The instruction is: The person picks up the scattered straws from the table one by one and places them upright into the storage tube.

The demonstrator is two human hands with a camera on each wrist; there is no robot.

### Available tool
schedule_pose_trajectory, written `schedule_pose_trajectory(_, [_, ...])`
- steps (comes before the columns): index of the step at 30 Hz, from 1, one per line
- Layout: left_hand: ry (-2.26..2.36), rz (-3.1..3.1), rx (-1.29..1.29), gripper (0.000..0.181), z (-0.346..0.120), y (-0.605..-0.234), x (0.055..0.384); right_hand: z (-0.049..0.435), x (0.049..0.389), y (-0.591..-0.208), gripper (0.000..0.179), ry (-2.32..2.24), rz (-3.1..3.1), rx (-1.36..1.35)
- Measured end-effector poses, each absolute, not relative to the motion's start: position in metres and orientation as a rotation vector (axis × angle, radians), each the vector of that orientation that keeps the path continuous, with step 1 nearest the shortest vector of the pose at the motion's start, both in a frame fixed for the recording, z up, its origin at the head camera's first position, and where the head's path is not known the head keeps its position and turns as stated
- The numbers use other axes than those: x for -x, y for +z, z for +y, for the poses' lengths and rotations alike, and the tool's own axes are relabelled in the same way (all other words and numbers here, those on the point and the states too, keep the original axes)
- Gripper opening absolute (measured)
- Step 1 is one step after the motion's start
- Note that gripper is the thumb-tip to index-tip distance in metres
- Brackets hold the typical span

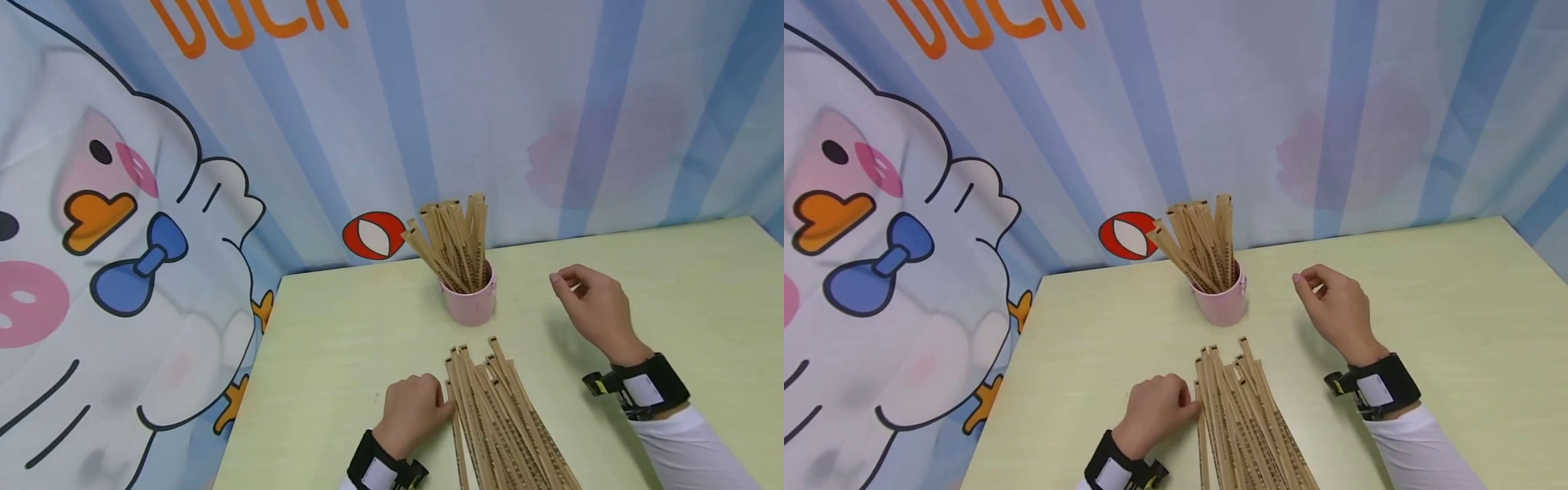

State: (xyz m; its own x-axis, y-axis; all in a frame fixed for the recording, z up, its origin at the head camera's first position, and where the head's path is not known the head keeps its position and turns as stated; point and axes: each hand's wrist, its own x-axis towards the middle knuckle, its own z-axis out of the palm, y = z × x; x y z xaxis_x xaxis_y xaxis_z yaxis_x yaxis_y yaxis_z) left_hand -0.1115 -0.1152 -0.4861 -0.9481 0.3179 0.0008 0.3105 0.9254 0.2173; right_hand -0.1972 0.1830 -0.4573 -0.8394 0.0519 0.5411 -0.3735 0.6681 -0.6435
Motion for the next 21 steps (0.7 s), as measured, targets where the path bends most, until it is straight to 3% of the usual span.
schedule_pose_trajectory(11, [0.246,3.050,-0.551,0.046,-0.109,-0.495,0.108,0.182,0.198,-0.458,0.021,1.076,-2.350,-0.237])
schedule_pose_trajectory(21, [0.350,3.115,-0.415,0.043,-0.118,-0.497,0.117,0.180,0.196,-0.457,0.025,1.072,-2.399,-0.242])
